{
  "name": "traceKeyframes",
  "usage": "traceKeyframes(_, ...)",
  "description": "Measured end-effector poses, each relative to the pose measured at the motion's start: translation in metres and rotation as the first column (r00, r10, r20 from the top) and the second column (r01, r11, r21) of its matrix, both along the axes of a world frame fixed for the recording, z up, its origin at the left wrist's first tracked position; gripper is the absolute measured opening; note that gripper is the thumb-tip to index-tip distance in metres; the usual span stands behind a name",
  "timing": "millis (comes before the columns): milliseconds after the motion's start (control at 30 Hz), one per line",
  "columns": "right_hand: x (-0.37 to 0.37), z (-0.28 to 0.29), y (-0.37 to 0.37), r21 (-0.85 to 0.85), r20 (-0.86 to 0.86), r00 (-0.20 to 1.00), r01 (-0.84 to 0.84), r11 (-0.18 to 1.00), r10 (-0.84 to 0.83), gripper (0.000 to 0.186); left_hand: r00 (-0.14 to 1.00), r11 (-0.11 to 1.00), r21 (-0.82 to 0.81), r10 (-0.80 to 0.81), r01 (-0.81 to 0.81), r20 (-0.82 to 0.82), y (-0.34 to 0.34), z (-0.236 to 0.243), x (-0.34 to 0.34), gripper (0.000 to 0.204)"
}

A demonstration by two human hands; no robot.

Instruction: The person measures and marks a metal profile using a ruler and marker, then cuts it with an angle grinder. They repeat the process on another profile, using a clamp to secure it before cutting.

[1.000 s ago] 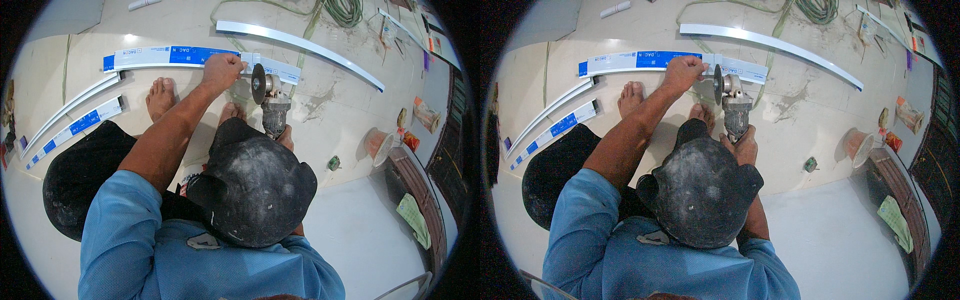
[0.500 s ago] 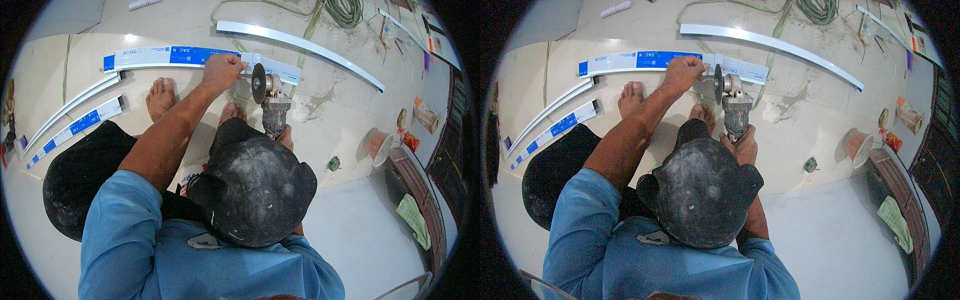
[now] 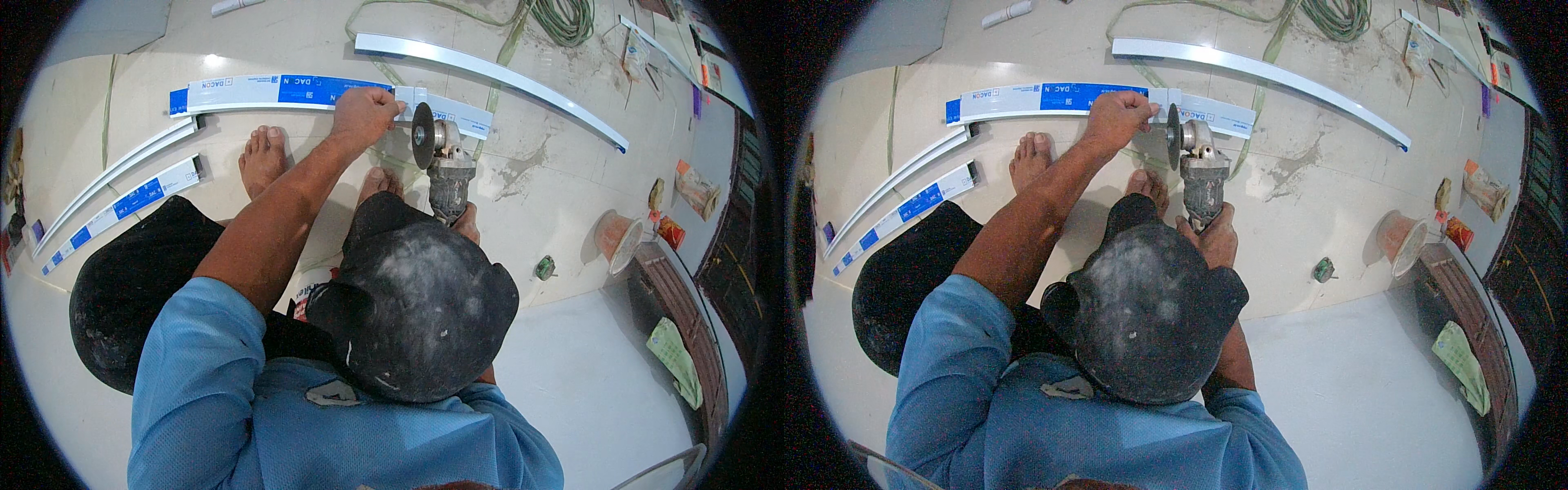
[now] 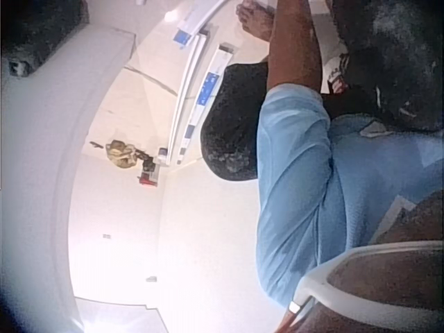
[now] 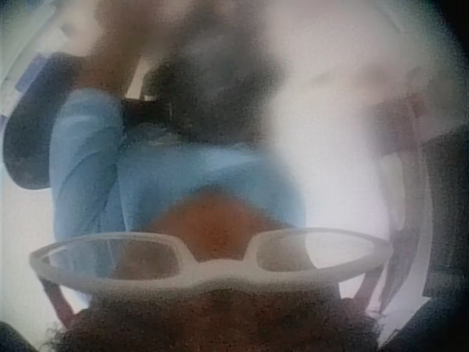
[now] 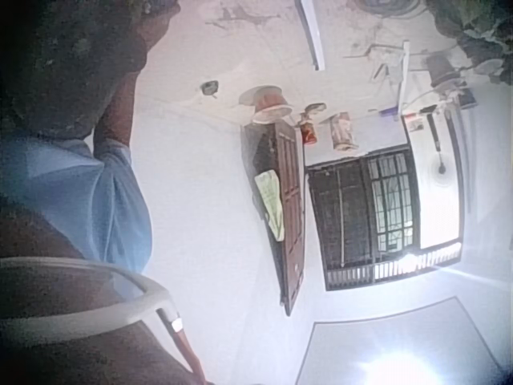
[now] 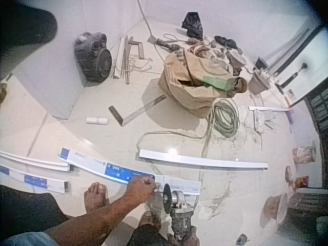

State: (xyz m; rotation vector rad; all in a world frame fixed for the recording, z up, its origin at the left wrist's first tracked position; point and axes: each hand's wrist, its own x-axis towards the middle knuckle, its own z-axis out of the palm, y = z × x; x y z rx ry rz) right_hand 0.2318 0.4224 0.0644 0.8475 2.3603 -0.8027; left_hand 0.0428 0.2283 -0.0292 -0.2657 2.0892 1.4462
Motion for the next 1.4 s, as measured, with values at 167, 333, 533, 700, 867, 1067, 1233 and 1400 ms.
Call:
traceKeyframes(167,0.002,-0.004,0.003,-0.002,0.037,0.999,0.008,1.000,-0.008,0.073,1.000,1.000,0.010,0.014,-0.015,0.006,0.001,-0.003,0.001,0.028)
traceKeyframes(333,0.006,-0.016,0.005,-0.012,0.096,0.994,0.059,0.998,-0.058,0.074,0.998,0.997,0.045,0.060,-0.061,0.024,0.002,-0.006,0.003,0.027)
traceKeyframes(533,0.003,-0.014,0.002,0.020,0.073,0.997,0.035,0.999,-0.036,0.075,1.000,1.000,-0.003,0.001,-0.001,0.010,0.000,0.000,0.000,0.026)
traceKeyframes(700,0.009,-0.026,0.005,-0.012,0.019,1.000,-0.006,1.000,0.006,0.077,1.000,1.000,0.003,0.024,-0.024,0.005,-0.001,0.001,0.001,0.025)
traceKeyframes(867,-0.002,-0.012,0.004,0.026,0.113,0.993,0.025,0.999,-0.028,0.078,0.999,0.998,0.039,0.048,-0.049,0.020,0.004,-0.006,0.002,0.024)
traceKeyframes(1067,-0.014,-0.001,-0.002,0.080,0.116,0.993,-0.023,0.997,0.013,0.077,0.997,0.996,0.043,0.074,-0.075,0.013,-0.001,-0.008,0.004,0.025)
traceKeyframes(1233,0.016,-0.037,0.017,0.026,0.052,0.998,0.035,0.999,-0.036,0.073,0.999,0.998,0.045,0.037,-0.038,0.017,0.005,0.001,0.003,0.026)
traceKeyframes(1400,-0.023,0.006,-0.004,0.056,0.130,0.991,-0.051,0.997,0.043,0.069,0.998,0.998,0.011,0.059,-0.059,-0.007,-0.003,-0.002,0.006,0.026)
